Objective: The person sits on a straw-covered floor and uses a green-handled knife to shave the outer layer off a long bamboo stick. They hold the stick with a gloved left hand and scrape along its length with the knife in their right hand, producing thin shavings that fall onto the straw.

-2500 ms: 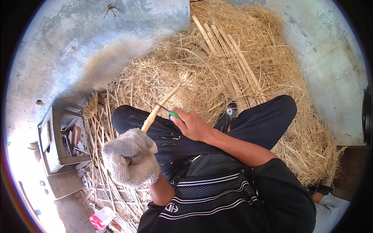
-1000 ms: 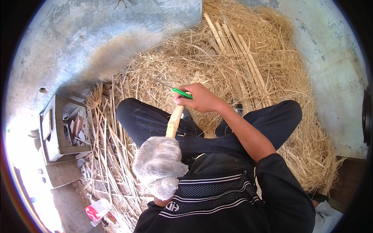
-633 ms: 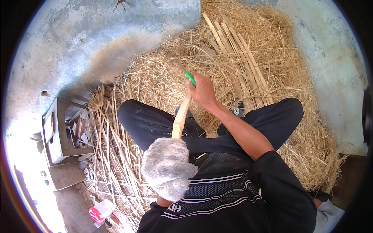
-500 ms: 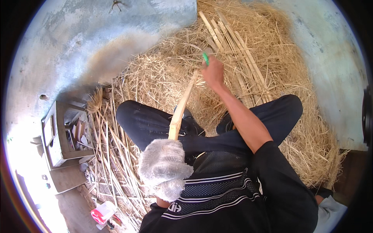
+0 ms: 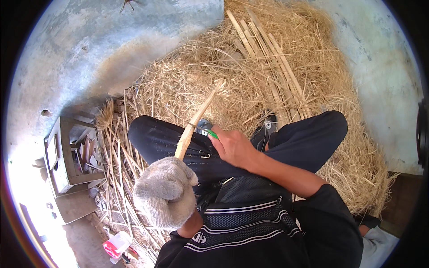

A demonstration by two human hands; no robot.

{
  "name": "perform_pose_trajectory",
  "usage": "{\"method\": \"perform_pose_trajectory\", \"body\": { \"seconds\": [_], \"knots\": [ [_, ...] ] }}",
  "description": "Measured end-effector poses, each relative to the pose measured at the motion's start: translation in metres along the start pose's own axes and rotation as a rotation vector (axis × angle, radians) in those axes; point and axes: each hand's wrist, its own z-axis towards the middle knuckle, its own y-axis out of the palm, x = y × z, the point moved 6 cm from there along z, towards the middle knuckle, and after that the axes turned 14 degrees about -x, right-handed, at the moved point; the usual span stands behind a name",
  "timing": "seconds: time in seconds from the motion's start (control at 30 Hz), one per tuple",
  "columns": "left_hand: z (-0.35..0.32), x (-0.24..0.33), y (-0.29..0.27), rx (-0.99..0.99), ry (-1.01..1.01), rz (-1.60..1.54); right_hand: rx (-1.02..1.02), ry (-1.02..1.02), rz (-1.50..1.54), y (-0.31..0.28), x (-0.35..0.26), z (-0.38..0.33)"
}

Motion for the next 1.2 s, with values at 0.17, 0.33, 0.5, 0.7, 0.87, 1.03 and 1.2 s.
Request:
{"method": "perform_pose_trajectory", "body": {
  "seconds": [0.17, 0.33, 0.5, 0.7, 0.87, 1.03, 1.2],
  "knots": [
    [-0.005, -0.011, -0.022, 0.276, -0.013, -0.191, -0.051, 0.055, 0.023, 0.006, 0.003, 0.017],
    [-0.006, -0.013, -0.026, 0.278, -0.028, -0.26, -0.033, 0.003, 0.024, 0.006, -0.023, 0.019],
    [-0.004, -0.008, -0.02, 0.202, -0.039, -0.208, -0.107, 0.238, 0.008, 0.027, 0.08, 0.039],
    [0.002, -0.009, -0.008, 0.181, 0.028, -0.164, -0.005, -0.04, 0.074, -0.005, -0.022, 0.022],
    [-0.003, -0.008, -0.018, 0.165, -0.056, -0.214, -0.044, 0.22, -0.132, 0.011, 0.066, 0.041],
    [-0.001, -0.01, -0.015, 0.168, -0.014, -0.241, 0.108, -0.227, -0.098, -0.002, -0.029, 0.017],
    [0.007, -0.004, 0.003, 0.157, 0.005, -0.11, -0.018, 0.24, -0.189, 0.007, 0.079, 0.043]
  ]
}}
